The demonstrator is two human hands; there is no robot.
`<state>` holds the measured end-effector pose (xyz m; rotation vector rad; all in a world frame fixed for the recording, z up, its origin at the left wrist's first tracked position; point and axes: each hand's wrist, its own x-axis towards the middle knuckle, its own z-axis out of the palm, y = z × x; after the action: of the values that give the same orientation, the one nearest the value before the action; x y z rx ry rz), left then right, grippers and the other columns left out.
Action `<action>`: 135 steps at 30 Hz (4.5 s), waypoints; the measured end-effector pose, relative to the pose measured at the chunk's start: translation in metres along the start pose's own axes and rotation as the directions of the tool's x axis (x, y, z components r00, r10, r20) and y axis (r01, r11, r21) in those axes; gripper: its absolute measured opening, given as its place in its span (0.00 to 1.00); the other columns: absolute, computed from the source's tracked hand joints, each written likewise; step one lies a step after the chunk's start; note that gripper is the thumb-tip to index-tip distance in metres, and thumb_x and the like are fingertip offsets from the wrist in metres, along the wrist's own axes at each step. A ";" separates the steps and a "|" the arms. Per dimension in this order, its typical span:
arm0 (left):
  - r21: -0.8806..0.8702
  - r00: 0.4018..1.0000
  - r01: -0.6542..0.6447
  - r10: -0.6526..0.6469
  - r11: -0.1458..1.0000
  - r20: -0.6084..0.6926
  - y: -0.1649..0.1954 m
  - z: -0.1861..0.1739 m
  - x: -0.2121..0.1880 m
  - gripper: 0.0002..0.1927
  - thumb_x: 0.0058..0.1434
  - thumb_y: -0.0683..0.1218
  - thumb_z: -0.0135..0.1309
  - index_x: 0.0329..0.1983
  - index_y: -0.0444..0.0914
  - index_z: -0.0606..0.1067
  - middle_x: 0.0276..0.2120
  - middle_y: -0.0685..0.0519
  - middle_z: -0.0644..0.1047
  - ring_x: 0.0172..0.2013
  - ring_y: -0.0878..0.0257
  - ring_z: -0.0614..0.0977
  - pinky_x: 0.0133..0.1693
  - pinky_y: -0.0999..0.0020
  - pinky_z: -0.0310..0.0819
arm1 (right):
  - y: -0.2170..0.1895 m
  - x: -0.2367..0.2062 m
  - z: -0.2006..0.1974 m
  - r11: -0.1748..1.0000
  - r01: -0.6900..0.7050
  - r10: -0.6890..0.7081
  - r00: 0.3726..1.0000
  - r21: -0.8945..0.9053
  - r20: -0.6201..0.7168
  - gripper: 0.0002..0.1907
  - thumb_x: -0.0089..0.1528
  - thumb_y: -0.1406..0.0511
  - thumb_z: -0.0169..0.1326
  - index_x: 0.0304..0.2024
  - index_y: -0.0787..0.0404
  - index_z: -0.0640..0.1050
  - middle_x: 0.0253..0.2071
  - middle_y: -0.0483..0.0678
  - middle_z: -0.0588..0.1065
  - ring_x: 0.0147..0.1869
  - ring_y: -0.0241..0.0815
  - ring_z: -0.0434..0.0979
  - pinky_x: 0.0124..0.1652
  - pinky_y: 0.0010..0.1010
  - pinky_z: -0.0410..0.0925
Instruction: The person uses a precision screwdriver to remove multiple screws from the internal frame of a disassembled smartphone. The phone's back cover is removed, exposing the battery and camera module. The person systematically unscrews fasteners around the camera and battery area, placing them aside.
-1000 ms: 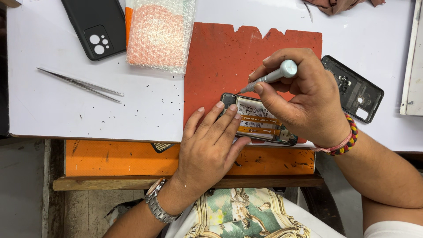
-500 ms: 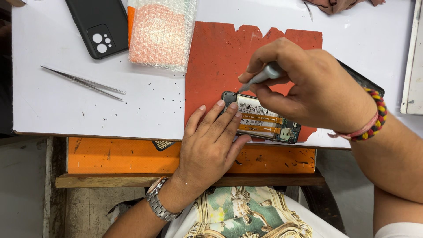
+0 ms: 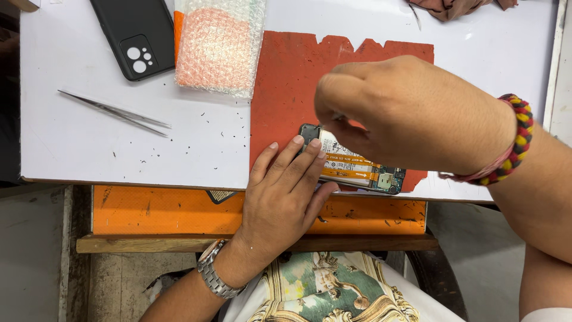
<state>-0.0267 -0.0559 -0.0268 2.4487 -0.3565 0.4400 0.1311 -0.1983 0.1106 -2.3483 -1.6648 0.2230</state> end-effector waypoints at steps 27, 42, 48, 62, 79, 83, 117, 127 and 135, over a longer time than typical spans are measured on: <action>0.045 0.998 -0.055 0.053 0.997 0.037 0.002 -0.005 0.004 0.23 0.67 0.53 0.60 0.57 0.32 0.76 0.59 0.44 0.75 0.66 0.53 0.72 0.69 0.50 0.57 | -0.009 0.012 -0.002 0.980 -0.128 0.157 0.969 -0.155 0.192 0.13 0.64 0.59 0.58 0.39 0.60 0.71 0.30 0.50 0.76 0.33 0.48 0.81 0.31 0.36 0.73; 0.049 0.998 -0.057 0.055 0.997 0.040 0.004 -0.007 0.004 0.22 0.66 0.53 0.60 0.55 0.33 0.76 0.58 0.44 0.75 0.66 0.53 0.72 0.67 0.50 0.59 | -0.004 0.004 0.004 0.980 -0.154 0.172 0.975 -0.129 0.143 0.12 0.64 0.60 0.59 0.36 0.61 0.73 0.24 0.49 0.75 0.29 0.50 0.80 0.28 0.40 0.72; 0.045 0.998 -0.059 0.057 0.997 0.039 0.004 -0.007 0.003 0.24 0.66 0.53 0.60 0.57 0.32 0.76 0.59 0.44 0.75 0.66 0.53 0.72 0.67 0.50 0.60 | -0.010 0.001 0.004 0.979 -0.166 0.185 0.969 -0.118 0.166 0.12 0.65 0.60 0.57 0.38 0.61 0.72 0.28 0.50 0.76 0.32 0.51 0.80 0.31 0.39 0.73; 0.060 0.998 -0.062 0.060 0.996 0.036 0.005 -0.007 0.002 0.23 0.66 0.52 0.60 0.56 0.32 0.76 0.58 0.44 0.76 0.65 0.53 0.73 0.67 0.50 0.60 | -0.005 -0.003 0.006 0.993 -0.045 0.045 0.999 0.107 0.002 0.13 0.61 0.69 0.59 0.45 0.63 0.71 0.36 0.52 0.78 0.37 0.52 0.83 0.32 0.38 0.74; 0.053 0.998 -0.064 0.064 0.997 0.013 0.004 0.006 -0.004 0.24 0.65 0.52 0.61 0.59 0.34 0.76 0.60 0.45 0.76 0.64 0.53 0.75 0.67 0.49 0.59 | 0.048 -0.225 0.059 0.772 -0.399 0.634 0.546 0.495 -0.548 0.23 0.75 0.77 0.54 0.63 0.64 0.55 0.46 0.57 0.73 0.47 0.42 0.80 0.50 0.28 0.79; 0.057 0.998 -0.059 0.059 0.997 0.005 0.004 0.011 -0.006 0.23 0.65 0.52 0.61 0.59 0.35 0.76 0.60 0.46 0.76 0.64 0.53 0.74 0.67 0.50 0.59 | 0.045 -0.240 0.073 0.759 -0.479 0.651 0.532 0.442 -0.542 0.23 0.74 0.79 0.55 0.61 0.65 0.56 0.46 0.59 0.74 0.49 0.44 0.82 0.45 0.27 0.79; -0.390 0.997 0.034 -0.059 0.920 -0.052 -0.002 -0.009 -0.013 0.05 0.59 0.47 0.67 0.38 0.46 0.85 0.41 0.62 0.83 0.61 0.56 0.76 0.71 0.44 0.47 | -0.053 -0.133 0.114 0.675 0.067 0.479 0.718 0.735 -0.505 0.27 0.65 0.78 0.56 0.59 0.60 0.58 0.49 0.61 0.76 0.53 0.45 0.83 0.52 0.34 0.82; -0.378 0.996 0.038 -0.067 0.925 -0.063 -0.003 -0.006 -0.016 0.03 0.59 0.46 0.67 0.36 0.46 0.84 0.38 0.62 0.83 0.61 0.56 0.76 0.72 0.43 0.44 | -0.057 -0.128 0.112 0.747 0.034 0.428 0.740 0.664 -0.520 0.26 0.63 0.79 0.56 0.58 0.62 0.58 0.49 0.61 0.74 0.52 0.46 0.83 0.51 0.33 0.82; -0.332 0.995 0.044 -0.071 0.942 -0.070 -0.005 -0.005 -0.017 0.05 0.59 0.46 0.68 0.35 0.46 0.83 0.38 0.61 0.82 0.61 0.58 0.77 0.73 0.43 0.45 | -0.057 -0.124 0.113 0.767 0.025 0.411 0.748 0.642 -0.521 0.27 0.62 0.79 0.56 0.58 0.63 0.59 0.47 0.62 0.76 0.51 0.46 0.83 0.50 0.32 0.81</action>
<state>-0.0415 -0.0469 -0.0325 2.1027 -0.2965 0.4163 0.0080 -0.2846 0.0160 -1.7832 -0.8150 -0.0144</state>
